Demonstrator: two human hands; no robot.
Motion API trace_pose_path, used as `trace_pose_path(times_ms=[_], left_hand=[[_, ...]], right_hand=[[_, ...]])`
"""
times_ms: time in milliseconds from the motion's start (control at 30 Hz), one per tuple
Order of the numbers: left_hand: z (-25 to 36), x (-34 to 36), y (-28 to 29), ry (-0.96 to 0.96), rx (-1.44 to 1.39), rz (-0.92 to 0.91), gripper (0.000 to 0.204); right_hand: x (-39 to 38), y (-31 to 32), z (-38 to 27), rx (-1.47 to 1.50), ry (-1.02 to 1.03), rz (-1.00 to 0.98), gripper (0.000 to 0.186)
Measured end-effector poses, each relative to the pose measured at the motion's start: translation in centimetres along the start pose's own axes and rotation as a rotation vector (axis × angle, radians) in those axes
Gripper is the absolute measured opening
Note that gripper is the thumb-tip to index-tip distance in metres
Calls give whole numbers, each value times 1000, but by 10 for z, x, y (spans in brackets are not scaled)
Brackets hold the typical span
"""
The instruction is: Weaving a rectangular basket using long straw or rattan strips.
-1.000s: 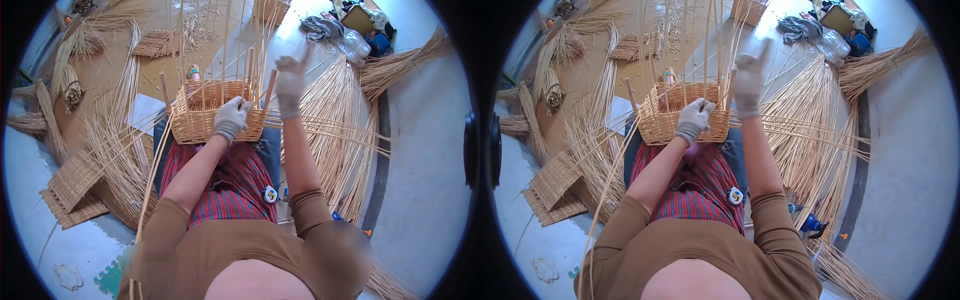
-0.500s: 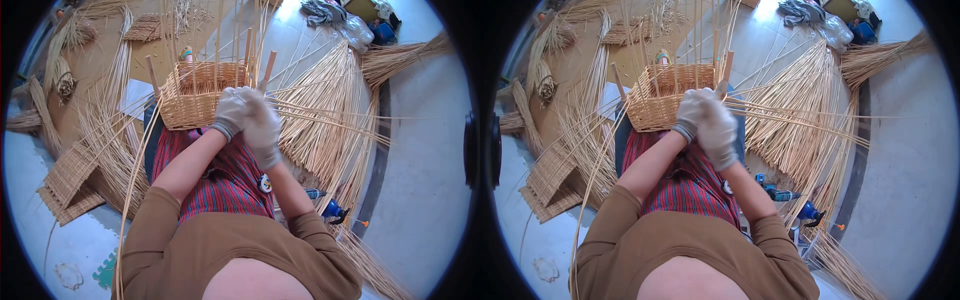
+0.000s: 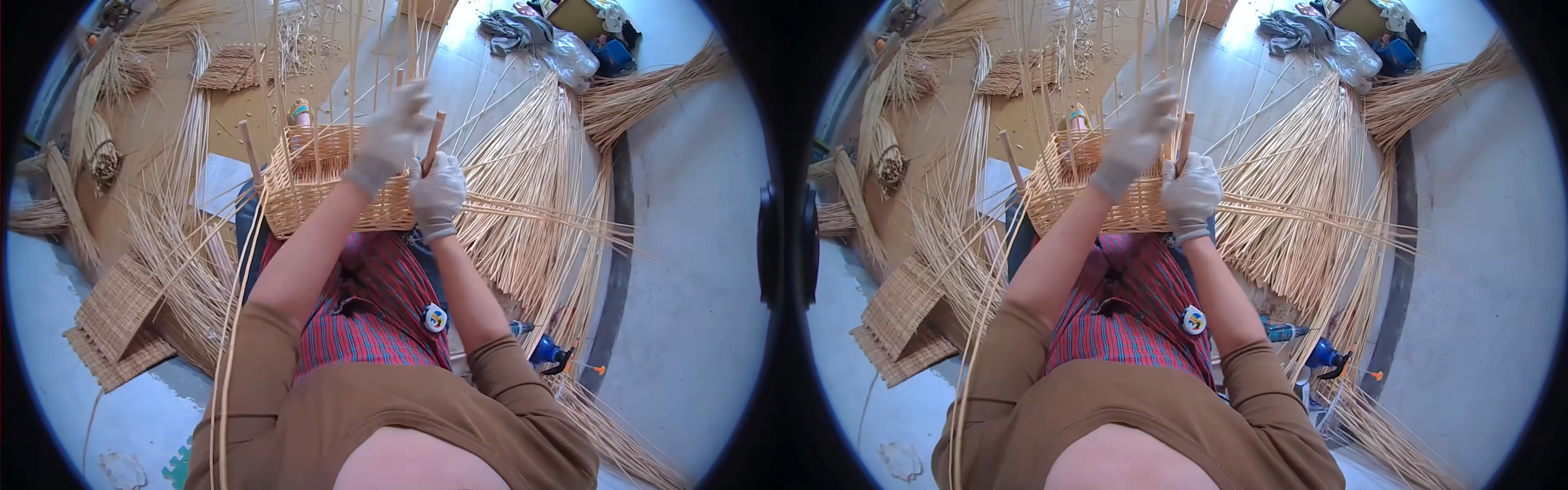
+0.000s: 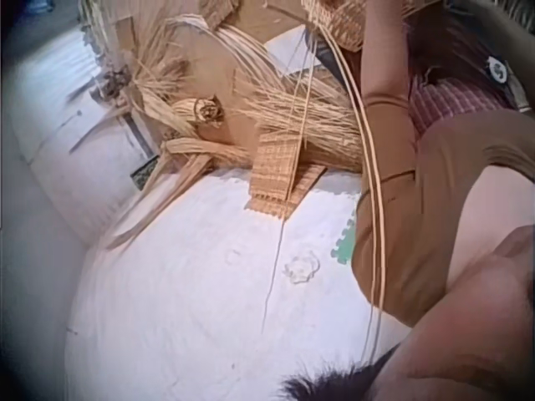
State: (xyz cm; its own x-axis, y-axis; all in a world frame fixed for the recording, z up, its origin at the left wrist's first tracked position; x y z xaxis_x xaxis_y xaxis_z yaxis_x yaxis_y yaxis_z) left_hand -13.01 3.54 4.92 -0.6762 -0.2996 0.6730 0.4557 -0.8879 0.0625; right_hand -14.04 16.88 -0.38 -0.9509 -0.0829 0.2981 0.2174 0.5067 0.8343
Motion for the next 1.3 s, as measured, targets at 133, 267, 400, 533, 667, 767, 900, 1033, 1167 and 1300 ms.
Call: trace_pose_path(times_ms=[133,267,400,533,667,767,900,1033,1167,1300], left_hand=[[-4,-3,-43,-159,401,-71,74],[10,-100,26,32,140,-132,55],[37,-134,38,84,409,-230,56],[33,-132,24,102,629,-258,69],[27,-131,17,105,628,-286,63],[35,-121,0,137,467,-262,58],[8,-116,-21,82,304,-88,56],[-1,-104,-36,439,-103,33,40],[-17,-97,-44,523,-243,29,30],[-47,-106,-41,331,-126,-15,32]], right_hand=[[14,-12,11,49,20,-55,28],[16,9,-1,93,-77,-230,35],[40,25,-7,128,-142,-490,64],[69,-1,-5,308,-99,-471,75],[103,21,-50,1060,-33,-537,43],[125,64,-79,1159,184,-461,25],[132,110,-19,603,144,-506,27],[91,118,112,594,-153,-934,32],[70,95,155,746,-373,-1110,38],[82,59,158,750,-543,-1081,29]])
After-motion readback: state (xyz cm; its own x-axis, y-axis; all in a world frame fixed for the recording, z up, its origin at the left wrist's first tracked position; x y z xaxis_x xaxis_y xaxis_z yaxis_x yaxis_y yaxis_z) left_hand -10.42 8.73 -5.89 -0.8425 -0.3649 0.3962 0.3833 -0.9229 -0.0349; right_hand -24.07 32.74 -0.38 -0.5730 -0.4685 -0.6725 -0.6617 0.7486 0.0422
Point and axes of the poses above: each hand's wrist, its own x-axis towards the middle knuckle, its own y-axis out of the back of the hand, z = x × y, the point moved 1 cm from there along x, towards the middle knuckle, and after that the axes turned 14 degrees about -y, right-handed, at the moved point
